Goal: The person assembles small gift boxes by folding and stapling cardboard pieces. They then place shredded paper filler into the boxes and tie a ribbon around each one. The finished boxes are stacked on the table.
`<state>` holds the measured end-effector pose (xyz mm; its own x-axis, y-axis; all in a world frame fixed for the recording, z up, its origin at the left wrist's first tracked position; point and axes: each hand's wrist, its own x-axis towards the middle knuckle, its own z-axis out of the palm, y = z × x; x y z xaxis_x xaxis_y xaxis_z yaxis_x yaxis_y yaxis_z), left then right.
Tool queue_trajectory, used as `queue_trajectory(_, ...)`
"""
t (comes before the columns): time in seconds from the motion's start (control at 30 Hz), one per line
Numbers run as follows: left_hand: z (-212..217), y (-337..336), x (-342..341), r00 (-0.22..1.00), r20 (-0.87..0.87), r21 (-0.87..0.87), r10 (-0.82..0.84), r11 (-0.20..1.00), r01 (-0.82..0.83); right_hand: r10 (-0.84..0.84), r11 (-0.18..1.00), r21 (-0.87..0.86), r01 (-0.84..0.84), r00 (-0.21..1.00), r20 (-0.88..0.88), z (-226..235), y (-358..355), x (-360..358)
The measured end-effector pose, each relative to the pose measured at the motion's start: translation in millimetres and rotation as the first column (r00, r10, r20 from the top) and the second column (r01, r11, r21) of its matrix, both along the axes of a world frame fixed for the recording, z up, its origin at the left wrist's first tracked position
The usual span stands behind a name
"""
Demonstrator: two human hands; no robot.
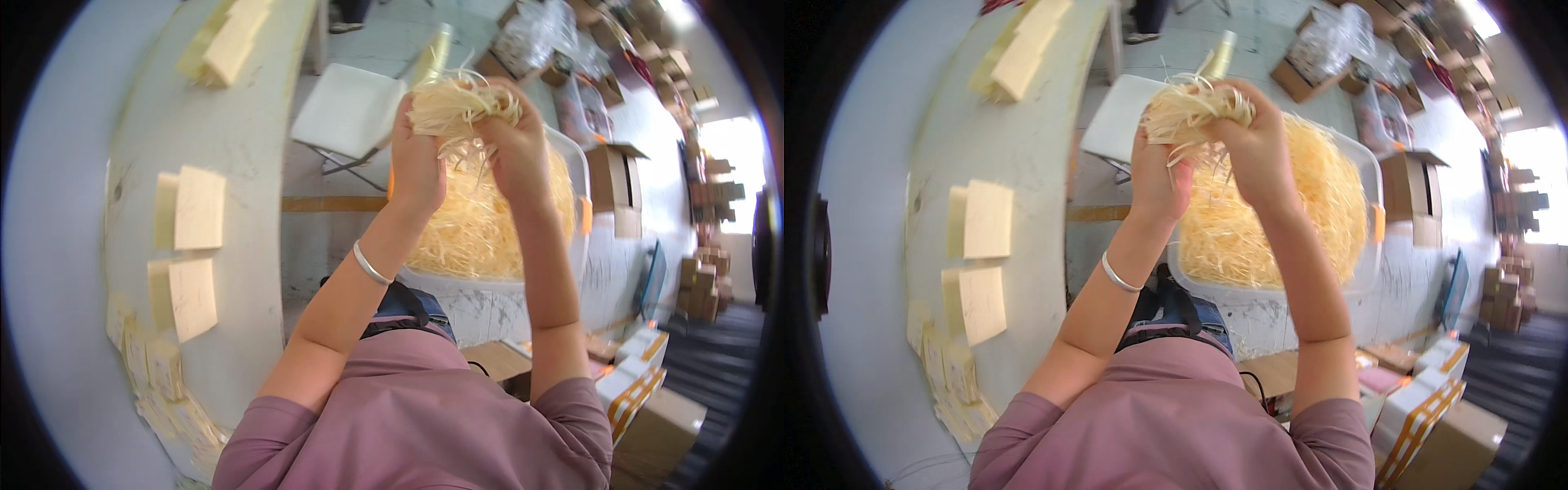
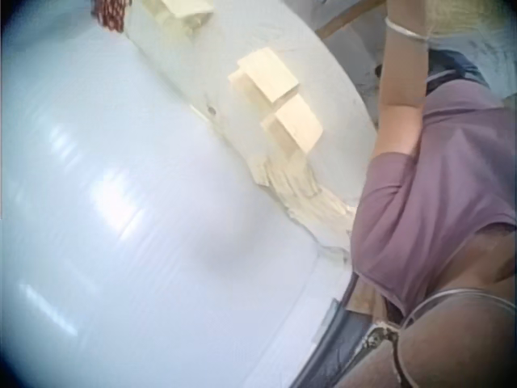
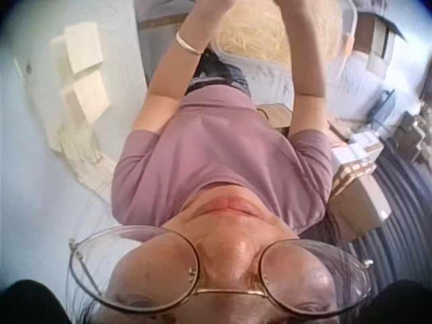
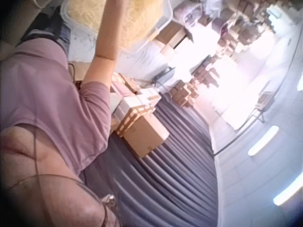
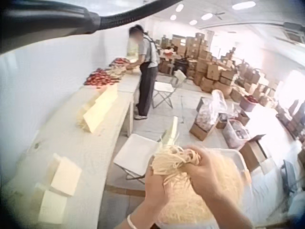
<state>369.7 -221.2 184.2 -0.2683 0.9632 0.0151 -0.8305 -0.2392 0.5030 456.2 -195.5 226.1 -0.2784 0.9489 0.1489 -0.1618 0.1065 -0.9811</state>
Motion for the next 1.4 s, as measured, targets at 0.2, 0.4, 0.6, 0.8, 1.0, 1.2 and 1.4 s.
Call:
queue_trajectory(0.2, -7, -56, -122, 0.817, 0.165, -0.209, 0.553, 0.829, -0.519, 0.105, 0.924, -0.330, -0.193, 0.958, -0.267, -59, -71, -155)
queue_trajectory(0.4, 5, -129, -238, 0.441, 0.128, -0.193, 0.888, 0.458, -0.868, 0.568, 0.589, -0.427, -0.686, 0.728, -0.385, -43, -120, -284)
queue_trajectory(0.6, 27, -171, -326, 0.186, -0.134, 0.106, 0.973, 0.201, -0.974, 0.925, 0.380, -0.138, -0.915, 0.375, 0.061, 4, -110, -398)
queue_trajectory(0.8, -4, -158, -377, 0.122, -0.327, -0.224, 0.937, 0.049, -0.973, 0.955, 0.278, -0.270, -0.922, 0.296, -0.030, -26, -78, -473)
queue_trajectory(1.0, -109, -161, -382, 0.696, -0.011, -0.537, 0.717, 0.583, -0.609, 0.999, -0.052, -0.777, -0.627, -0.028, -0.045, -152, 8, -487)
queue_trajectory(1.2, -152, -137, -367, 0.798, -0.012, -0.773, 0.602, 0.500, -0.389, 0.918, -0.130, -0.958, -0.254, -0.397, -0.019, -204, 28, -499)
queue_trajectory(1.4, -183, -133, -378, 0.773, 0.156, -0.841, 0.614, 0.493, -0.222, 0.976, -0.135, -0.923, -0.360, -0.207, -0.062, -273, 9, -488)
